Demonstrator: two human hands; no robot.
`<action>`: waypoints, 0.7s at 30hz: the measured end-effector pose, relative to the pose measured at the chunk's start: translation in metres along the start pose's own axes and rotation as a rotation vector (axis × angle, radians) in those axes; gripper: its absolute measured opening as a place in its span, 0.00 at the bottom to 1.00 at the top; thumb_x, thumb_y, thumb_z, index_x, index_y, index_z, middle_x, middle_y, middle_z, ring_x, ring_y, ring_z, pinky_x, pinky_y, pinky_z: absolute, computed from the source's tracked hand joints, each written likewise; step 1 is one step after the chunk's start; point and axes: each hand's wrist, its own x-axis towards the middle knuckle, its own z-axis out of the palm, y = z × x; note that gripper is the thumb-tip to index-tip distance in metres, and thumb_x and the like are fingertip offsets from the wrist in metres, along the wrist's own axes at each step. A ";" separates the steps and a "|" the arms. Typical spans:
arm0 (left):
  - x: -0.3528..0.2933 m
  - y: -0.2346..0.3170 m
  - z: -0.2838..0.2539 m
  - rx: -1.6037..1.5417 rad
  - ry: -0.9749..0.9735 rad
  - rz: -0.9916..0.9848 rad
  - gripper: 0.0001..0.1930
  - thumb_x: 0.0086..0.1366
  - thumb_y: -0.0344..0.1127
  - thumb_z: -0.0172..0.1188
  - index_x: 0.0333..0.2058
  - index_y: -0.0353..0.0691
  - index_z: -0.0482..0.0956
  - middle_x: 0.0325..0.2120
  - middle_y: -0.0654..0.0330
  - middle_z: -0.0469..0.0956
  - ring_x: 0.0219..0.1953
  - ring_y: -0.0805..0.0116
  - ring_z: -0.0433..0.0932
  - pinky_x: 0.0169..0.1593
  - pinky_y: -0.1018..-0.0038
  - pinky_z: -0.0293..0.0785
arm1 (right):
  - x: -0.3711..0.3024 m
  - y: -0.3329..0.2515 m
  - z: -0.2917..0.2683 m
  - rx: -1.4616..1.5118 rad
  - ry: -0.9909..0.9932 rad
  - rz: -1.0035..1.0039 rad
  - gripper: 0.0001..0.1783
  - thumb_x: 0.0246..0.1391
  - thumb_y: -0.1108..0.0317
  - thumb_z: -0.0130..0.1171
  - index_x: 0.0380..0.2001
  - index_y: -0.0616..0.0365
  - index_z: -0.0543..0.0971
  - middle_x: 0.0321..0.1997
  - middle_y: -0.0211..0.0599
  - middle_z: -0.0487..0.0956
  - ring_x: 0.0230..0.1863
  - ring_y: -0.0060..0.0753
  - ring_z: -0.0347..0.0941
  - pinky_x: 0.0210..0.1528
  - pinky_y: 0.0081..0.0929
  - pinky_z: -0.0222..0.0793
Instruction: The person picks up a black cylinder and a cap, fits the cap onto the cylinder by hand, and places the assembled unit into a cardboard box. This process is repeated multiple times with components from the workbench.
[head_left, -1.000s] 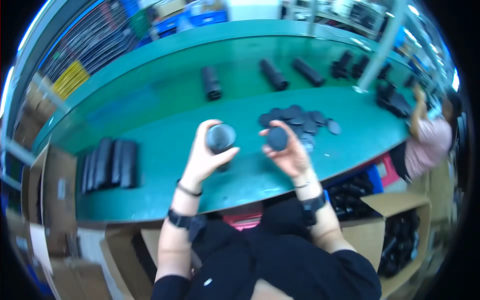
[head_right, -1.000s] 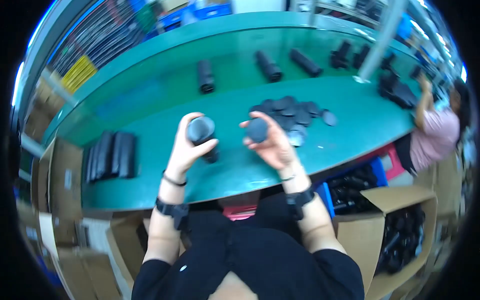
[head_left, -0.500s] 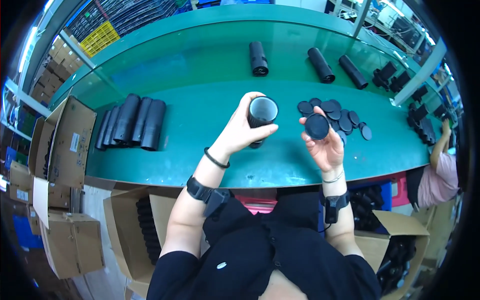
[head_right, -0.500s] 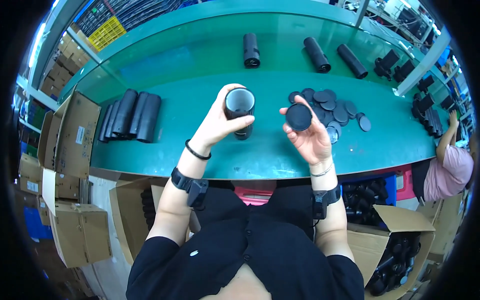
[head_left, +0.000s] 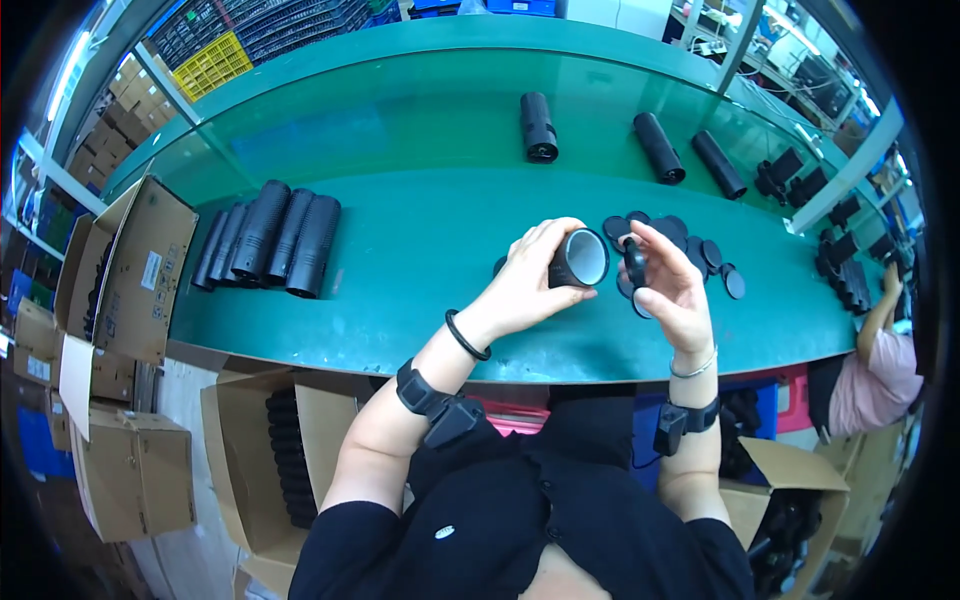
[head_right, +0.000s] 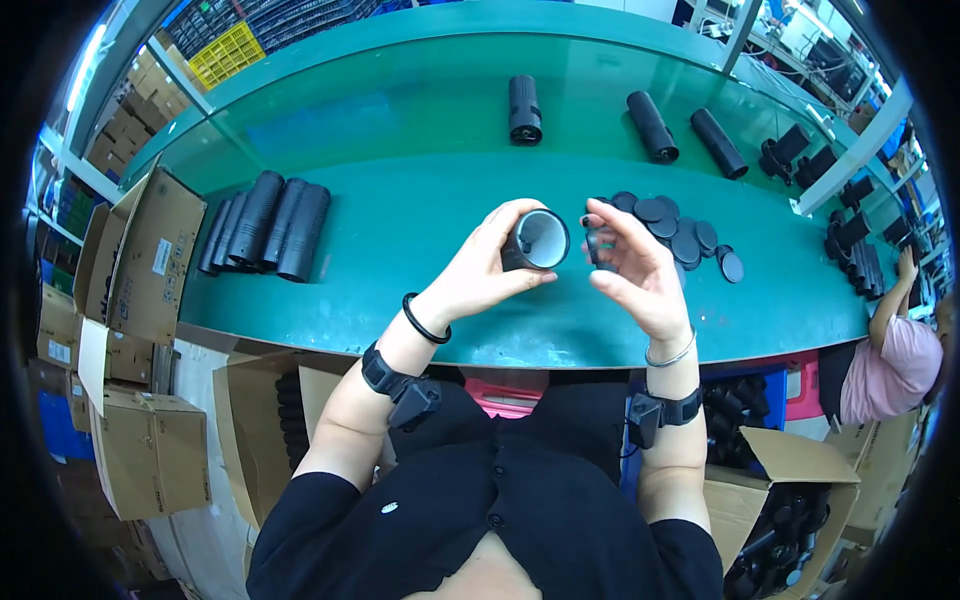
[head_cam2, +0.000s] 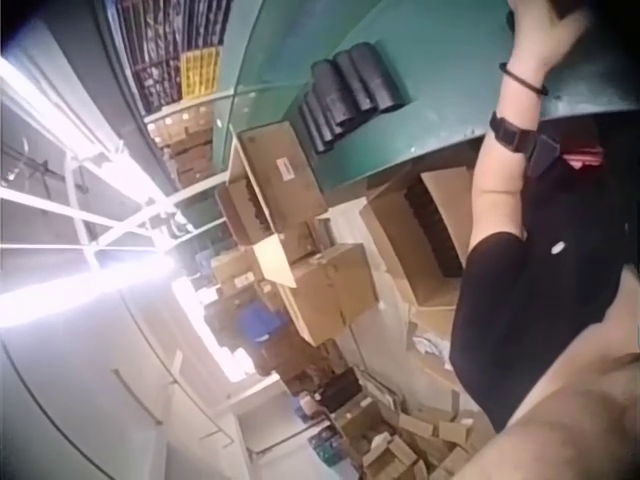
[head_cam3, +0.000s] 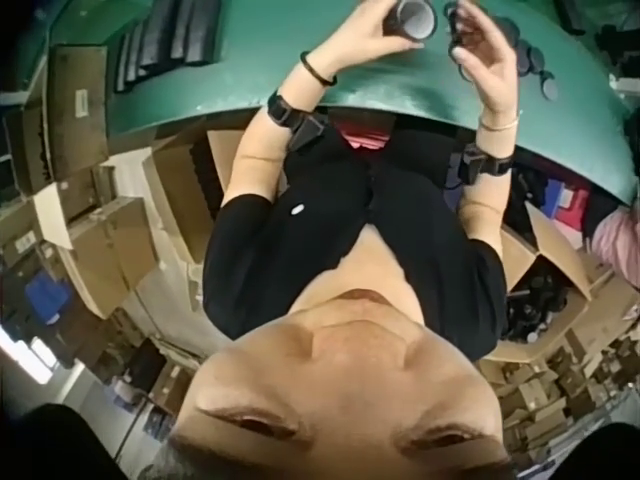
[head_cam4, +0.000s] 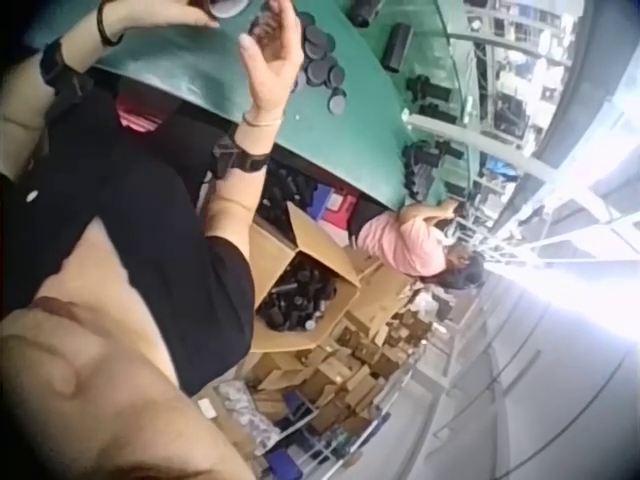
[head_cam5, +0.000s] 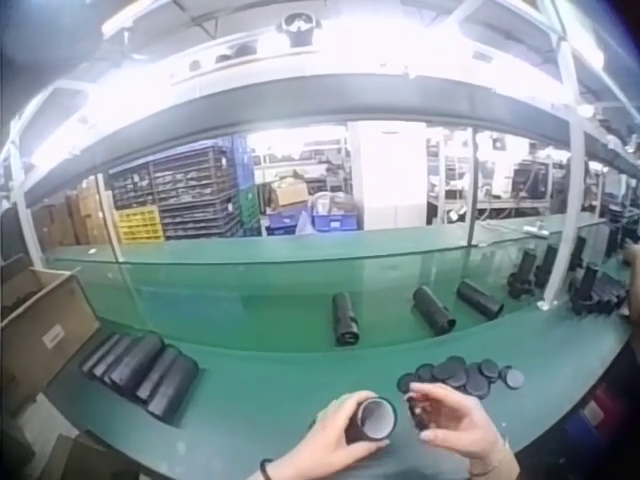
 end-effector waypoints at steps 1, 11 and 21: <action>0.002 0.001 0.001 0.096 -0.005 0.064 0.33 0.51 0.35 0.74 0.54 0.40 0.68 0.47 0.57 0.73 0.52 0.62 0.74 0.54 0.68 0.71 | 0.004 -0.009 0.005 -0.283 -0.023 -0.078 0.37 0.50 0.69 0.67 0.64 0.62 0.68 0.62 0.46 0.68 0.53 0.33 0.71 0.52 0.27 0.70; -0.003 0.012 0.003 0.218 -0.087 0.079 0.36 0.53 0.47 0.69 0.57 0.40 0.67 0.52 0.52 0.70 0.59 0.51 0.67 0.62 0.58 0.58 | 0.017 -0.032 0.031 -1.003 -0.113 -0.208 0.35 0.35 0.76 0.73 0.54 0.60 0.78 0.55 0.44 0.77 0.57 0.44 0.74 0.59 0.33 0.70; -0.003 0.004 0.001 0.213 -0.094 0.073 0.38 0.58 0.61 0.64 0.56 0.38 0.68 0.51 0.51 0.70 0.57 0.51 0.68 0.62 0.58 0.58 | 0.020 -0.028 0.037 -1.079 -0.139 -0.255 0.32 0.38 0.80 0.68 0.53 0.57 0.79 0.54 0.41 0.77 0.55 0.43 0.74 0.55 0.33 0.73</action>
